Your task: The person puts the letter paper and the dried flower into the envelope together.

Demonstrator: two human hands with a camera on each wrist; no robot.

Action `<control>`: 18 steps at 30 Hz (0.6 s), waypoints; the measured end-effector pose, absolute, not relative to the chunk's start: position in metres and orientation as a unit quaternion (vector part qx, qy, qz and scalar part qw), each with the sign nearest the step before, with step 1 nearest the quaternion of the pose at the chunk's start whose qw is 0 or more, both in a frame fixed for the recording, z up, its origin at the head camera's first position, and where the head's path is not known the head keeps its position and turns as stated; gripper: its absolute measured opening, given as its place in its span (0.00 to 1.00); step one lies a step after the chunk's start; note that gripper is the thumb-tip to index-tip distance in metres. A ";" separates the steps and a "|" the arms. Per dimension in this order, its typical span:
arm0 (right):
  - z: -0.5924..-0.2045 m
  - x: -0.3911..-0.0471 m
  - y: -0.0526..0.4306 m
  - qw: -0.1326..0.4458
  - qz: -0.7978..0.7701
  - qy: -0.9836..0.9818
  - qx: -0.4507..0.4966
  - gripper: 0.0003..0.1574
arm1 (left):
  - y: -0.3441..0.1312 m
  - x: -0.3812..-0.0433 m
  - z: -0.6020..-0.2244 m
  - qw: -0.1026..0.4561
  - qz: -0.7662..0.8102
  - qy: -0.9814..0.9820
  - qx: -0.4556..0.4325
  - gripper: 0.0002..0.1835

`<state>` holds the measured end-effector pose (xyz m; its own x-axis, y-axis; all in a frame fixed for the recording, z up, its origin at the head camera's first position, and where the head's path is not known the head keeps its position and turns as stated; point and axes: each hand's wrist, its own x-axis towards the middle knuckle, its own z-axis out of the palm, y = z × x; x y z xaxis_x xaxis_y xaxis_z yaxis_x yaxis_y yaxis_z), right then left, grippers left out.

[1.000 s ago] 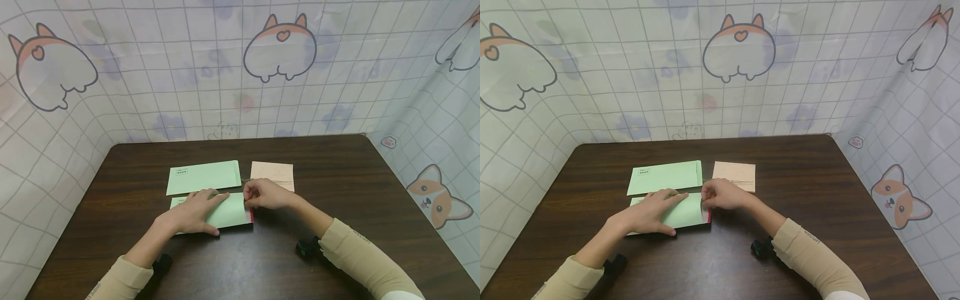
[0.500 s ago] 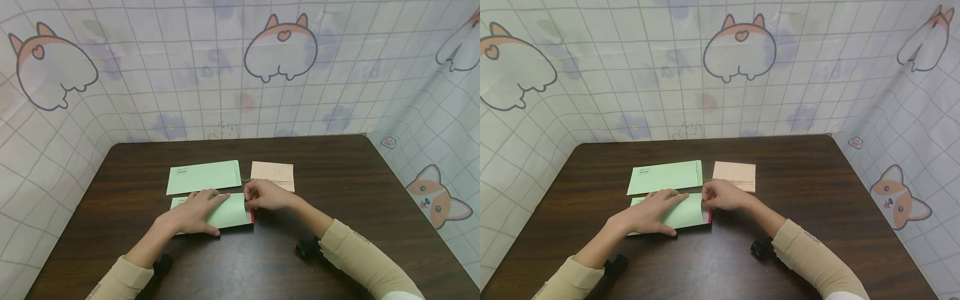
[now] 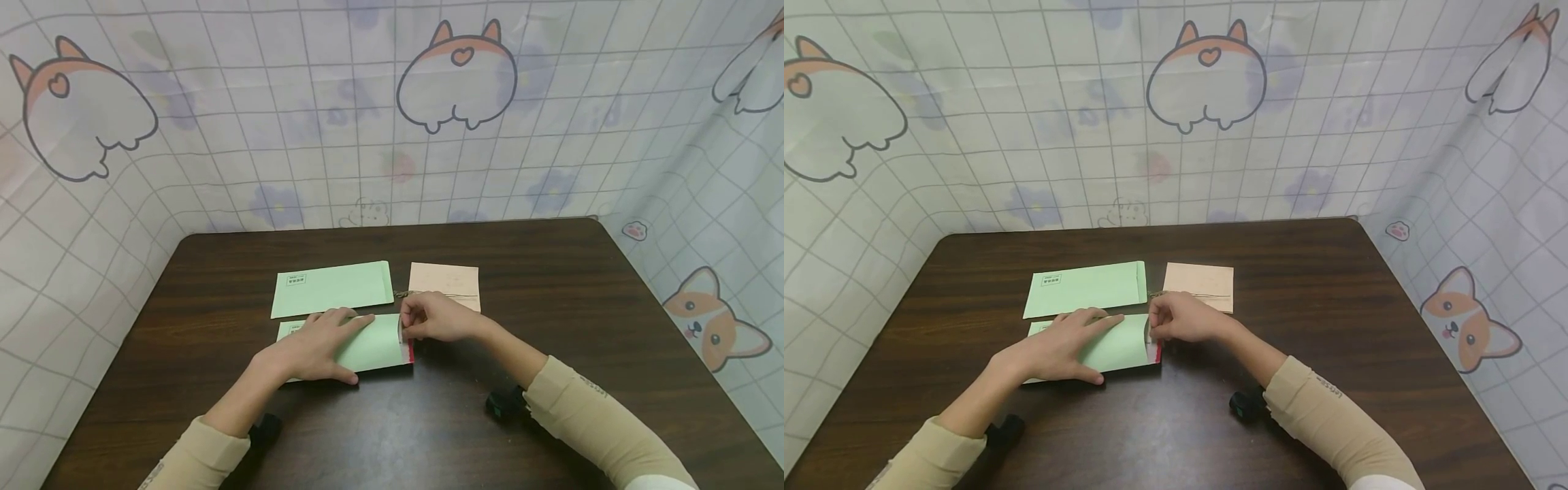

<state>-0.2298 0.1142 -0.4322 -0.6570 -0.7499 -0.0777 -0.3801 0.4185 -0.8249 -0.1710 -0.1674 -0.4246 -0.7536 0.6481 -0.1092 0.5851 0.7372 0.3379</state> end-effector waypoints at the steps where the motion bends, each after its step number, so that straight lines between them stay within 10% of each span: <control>1: -0.432 -0.230 0.115 0.223 -0.410 0.812 -0.349 0.10 | -0.167 -0.171 -0.425 0.110 0.143 0.926 0.333 0.56; 18: -0.432 -0.231 0.121 0.213 -0.408 0.815 -0.352 0.11 | -0.168 -0.171 -0.423 0.116 0.141 0.925 0.333 0.55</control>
